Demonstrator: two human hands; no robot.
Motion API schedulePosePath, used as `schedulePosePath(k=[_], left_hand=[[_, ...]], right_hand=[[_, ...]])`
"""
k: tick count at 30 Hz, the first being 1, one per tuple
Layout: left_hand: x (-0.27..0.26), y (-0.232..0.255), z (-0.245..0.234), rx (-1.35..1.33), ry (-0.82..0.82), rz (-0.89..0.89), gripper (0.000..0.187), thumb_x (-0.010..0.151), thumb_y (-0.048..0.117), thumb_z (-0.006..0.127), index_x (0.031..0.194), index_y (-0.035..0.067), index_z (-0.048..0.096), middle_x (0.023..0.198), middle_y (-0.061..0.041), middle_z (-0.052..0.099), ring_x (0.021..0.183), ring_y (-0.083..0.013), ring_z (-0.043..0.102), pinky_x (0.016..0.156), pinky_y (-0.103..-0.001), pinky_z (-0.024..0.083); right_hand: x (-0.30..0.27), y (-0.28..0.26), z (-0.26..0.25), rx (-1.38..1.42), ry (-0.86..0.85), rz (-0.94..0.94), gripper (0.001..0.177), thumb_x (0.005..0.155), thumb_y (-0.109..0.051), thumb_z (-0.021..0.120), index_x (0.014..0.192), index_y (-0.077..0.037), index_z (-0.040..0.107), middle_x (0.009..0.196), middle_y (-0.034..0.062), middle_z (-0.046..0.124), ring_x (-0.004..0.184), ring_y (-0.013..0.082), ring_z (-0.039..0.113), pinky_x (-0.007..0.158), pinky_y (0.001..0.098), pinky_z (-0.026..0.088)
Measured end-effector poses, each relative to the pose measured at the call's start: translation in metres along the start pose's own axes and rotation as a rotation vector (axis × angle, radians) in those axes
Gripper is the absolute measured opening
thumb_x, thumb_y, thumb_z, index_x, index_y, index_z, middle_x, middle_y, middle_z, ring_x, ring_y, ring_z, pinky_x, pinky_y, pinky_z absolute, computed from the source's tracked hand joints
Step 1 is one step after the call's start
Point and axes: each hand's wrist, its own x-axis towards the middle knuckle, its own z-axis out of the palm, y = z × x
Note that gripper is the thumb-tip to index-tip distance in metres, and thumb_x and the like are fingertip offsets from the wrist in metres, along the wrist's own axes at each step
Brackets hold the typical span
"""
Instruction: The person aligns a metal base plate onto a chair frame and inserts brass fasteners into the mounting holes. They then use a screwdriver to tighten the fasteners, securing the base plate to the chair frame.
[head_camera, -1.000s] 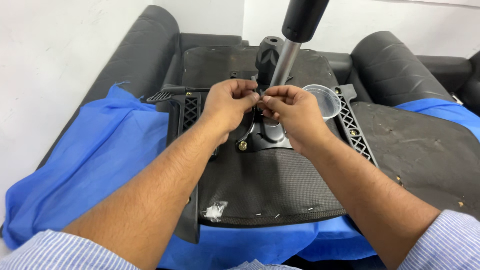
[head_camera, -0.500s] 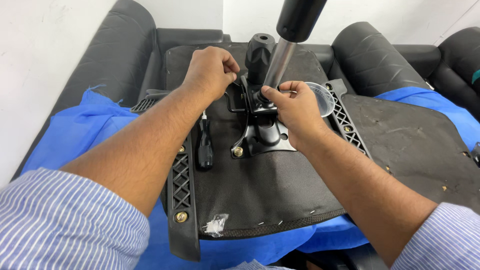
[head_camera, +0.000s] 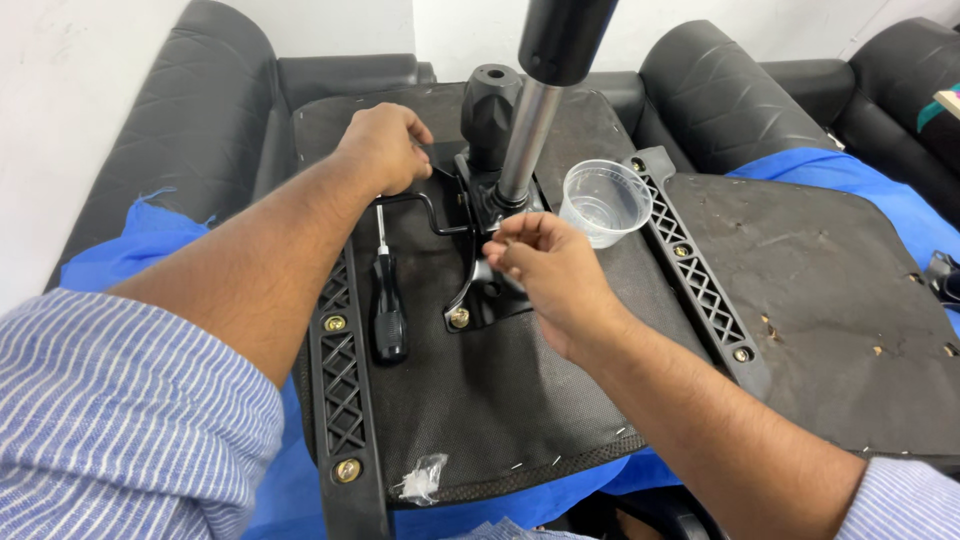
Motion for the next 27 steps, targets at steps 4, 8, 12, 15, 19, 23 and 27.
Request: schedulePosePath(k=[4, 8, 12, 15, 19, 23, 27], left_hand=[[0.006, -0.010, 0.005, 0.065, -0.049, -0.044, 0.033, 0.082, 0.012, 0.085, 0.114, 0.011, 0.075, 0.103, -0.007, 0.078, 0.098, -0.0176, 0.074, 0.095, -0.032, 0.058], [0.008, -0.014, 0.007, 0.007, -0.119, -0.156, 0.034, 0.083, 0.014, 0.084, 0.116, 0.013, 0.074, 0.105, -0.004, 0.079, 0.099, -0.0155, 0.075, 0.095, -0.032, 0.059], [0.009, -0.017, 0.006, -0.006, -0.123, -0.179, 0.035, 0.084, 0.015, 0.085, 0.117, 0.013, 0.073, 0.110, -0.003, 0.076, 0.100, -0.0153, 0.073, 0.095, -0.033, 0.059], [0.009, -0.018, 0.005, -0.023, -0.128, -0.201, 0.034, 0.084, 0.015, 0.085, 0.116, 0.013, 0.074, 0.107, -0.003, 0.078, 0.100, -0.0151, 0.074, 0.096, -0.033, 0.059], [0.013, -0.018, 0.001, -0.041, -0.134, -0.220, 0.032, 0.084, 0.013, 0.084, 0.114, 0.012, 0.073, 0.105, -0.002, 0.079, 0.101, -0.0144, 0.074, 0.098, -0.032, 0.058], [0.015, -0.022, 0.000, -0.067, -0.114, -0.242, 0.033, 0.084, 0.011, 0.083, 0.115, 0.011, 0.072, 0.106, -0.002, 0.079, 0.103, -0.0136, 0.074, 0.099, -0.031, 0.057], [0.019, -0.029, -0.003, -0.251, -0.029, -0.254, 0.035, 0.085, 0.006, 0.081, 0.118, 0.009, 0.071, 0.106, -0.005, 0.078, 0.102, -0.0152, 0.073, 0.096, -0.033, 0.056]], right_hand=[[-0.009, -0.004, 0.000, 0.038, -0.022, 0.118, 0.010, 0.093, 0.001, 0.060, 0.101, -0.002, 0.065, 0.093, 0.0063, 0.071, 0.081, 0.0114, 0.071, 0.077, 0.0231, 0.059], [-0.017, 0.003, -0.001, -0.014, -0.025, 0.123, 0.008, 0.098, -0.003, 0.062, 0.102, -0.001, 0.068, 0.088, 0.0044, 0.065, 0.075, 0.0110, 0.059, 0.069, 0.0247, 0.049], [-0.032, 0.020, 0.002, -0.390, -0.056, 0.016, 0.014, 0.099, -0.005, 0.061, 0.107, -0.003, 0.071, 0.090, 0.0066, 0.071, 0.074, 0.0165, 0.062, 0.066, 0.0287, 0.049], [-0.059, 0.028, -0.006, -0.577, -0.103, -0.235, 0.025, 0.095, 0.000, 0.055, 0.115, -0.003, 0.069, 0.100, 0.0077, 0.078, 0.094, 0.0189, 0.078, 0.083, 0.0299, 0.062], [-0.083, 0.030, -0.018, -0.906, -0.267, -0.604, 0.031, 0.088, 0.004, 0.062, 0.117, -0.003, 0.070, 0.131, 0.0127, 0.069, 0.120, 0.0349, 0.067, 0.098, 0.0418, 0.057], [-0.089, 0.035, -0.016, -1.041, -0.389, -0.691, 0.040, 0.085, 0.004, 0.064, 0.125, -0.004, 0.066, 0.142, 0.0129, 0.062, 0.130, 0.0352, 0.060, 0.114, 0.0482, 0.044], [-0.086, 0.033, -0.017, -1.035, -0.457, -0.711, 0.046, 0.083, 0.006, 0.063, 0.128, -0.004, 0.064, 0.143, 0.0135, 0.061, 0.131, 0.0332, 0.060, 0.121, 0.0503, 0.037]])
